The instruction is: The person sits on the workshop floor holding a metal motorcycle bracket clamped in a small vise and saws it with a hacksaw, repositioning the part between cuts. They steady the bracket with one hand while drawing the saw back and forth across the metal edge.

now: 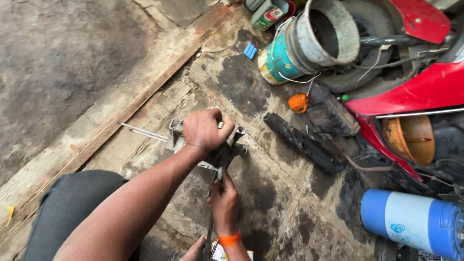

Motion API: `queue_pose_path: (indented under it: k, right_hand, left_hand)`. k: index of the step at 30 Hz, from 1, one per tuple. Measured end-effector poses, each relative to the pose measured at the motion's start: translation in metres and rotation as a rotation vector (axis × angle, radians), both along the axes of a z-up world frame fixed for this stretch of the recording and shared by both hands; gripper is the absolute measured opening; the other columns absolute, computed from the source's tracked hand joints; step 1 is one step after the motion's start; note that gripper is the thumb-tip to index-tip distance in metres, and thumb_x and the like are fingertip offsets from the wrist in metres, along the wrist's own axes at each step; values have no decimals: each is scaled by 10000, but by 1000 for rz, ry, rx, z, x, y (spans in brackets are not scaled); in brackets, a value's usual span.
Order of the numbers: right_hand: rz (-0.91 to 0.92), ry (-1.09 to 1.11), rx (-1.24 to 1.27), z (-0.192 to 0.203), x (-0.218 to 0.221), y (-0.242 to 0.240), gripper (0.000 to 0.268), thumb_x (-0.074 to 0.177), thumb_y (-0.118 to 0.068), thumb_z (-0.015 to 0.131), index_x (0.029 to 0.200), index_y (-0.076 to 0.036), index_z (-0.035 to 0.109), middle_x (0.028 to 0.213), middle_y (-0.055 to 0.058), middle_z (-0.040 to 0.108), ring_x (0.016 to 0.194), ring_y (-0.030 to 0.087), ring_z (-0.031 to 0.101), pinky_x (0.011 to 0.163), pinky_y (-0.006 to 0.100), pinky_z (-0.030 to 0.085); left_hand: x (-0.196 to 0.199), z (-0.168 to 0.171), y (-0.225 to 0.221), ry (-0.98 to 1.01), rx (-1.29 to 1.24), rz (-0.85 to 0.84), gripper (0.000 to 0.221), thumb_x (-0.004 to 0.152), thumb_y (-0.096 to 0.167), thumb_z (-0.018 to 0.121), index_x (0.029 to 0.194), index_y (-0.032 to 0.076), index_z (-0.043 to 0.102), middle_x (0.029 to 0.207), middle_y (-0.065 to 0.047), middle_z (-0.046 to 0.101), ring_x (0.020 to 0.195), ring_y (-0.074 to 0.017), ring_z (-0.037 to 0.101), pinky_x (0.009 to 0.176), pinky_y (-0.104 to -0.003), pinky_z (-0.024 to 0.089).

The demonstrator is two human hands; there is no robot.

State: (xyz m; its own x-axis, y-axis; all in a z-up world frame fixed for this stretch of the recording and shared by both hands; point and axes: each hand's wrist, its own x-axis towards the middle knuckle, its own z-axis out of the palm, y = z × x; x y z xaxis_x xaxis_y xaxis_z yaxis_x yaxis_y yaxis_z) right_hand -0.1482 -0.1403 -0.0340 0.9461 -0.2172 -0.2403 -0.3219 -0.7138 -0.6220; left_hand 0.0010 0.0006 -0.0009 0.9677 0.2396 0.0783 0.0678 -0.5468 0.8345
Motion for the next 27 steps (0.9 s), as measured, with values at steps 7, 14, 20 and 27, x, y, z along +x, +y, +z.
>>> queue_pose_path:
  k: [7, 14, 20, 27]
  right_hand:
    - [97, -298, -180, -21, -25, 8, 406, 976, -90, 633, 1375, -54, 697, 820, 236, 713, 745, 316, 774, 576, 338, 560]
    - [-29, -186, -18, 4, -16, 23, 442, 952, -86, 596, 1391, -60, 644, 767, 191, 740, 543, 147, 640, 512, 322, 508]
    - [-233, -50, 368, -53, -17, -5, 390, 1008, -137, 527, 1362, -81, 683, 679, 29, 619, 507, 81, 532, 423, 255, 443]
    - [-272, -89, 437, -95, -15, -32, 278, 1040, -128, 580, 1224, 16, 731, 696, 5, 657, 500, 73, 523, 412, 233, 406]
  left_hand:
    - [-10, -2, 2, -162, -93, -3, 389, 846, 449, 596, 812, 109, 784, 691, -156, 698, 632, -369, 669, 595, -457, 513]
    - [-5, 7, 7, -25, -15, -25, 390, 861, 434, 615, 699, 101, 736, 652, -163, 669, 615, -380, 661, 593, -480, 494]
    - [-6, -1, 2, -138, -36, 34, 374, 865, 413, 613, 693, 102, 728, 662, -157, 668, 625, -383, 658, 602, -480, 500]
    - [-5, 6, 5, -133, -33, 1, 379, 831, 428, 639, 676, 94, 727, 663, -161, 679, 623, -385, 656, 593, -477, 504]
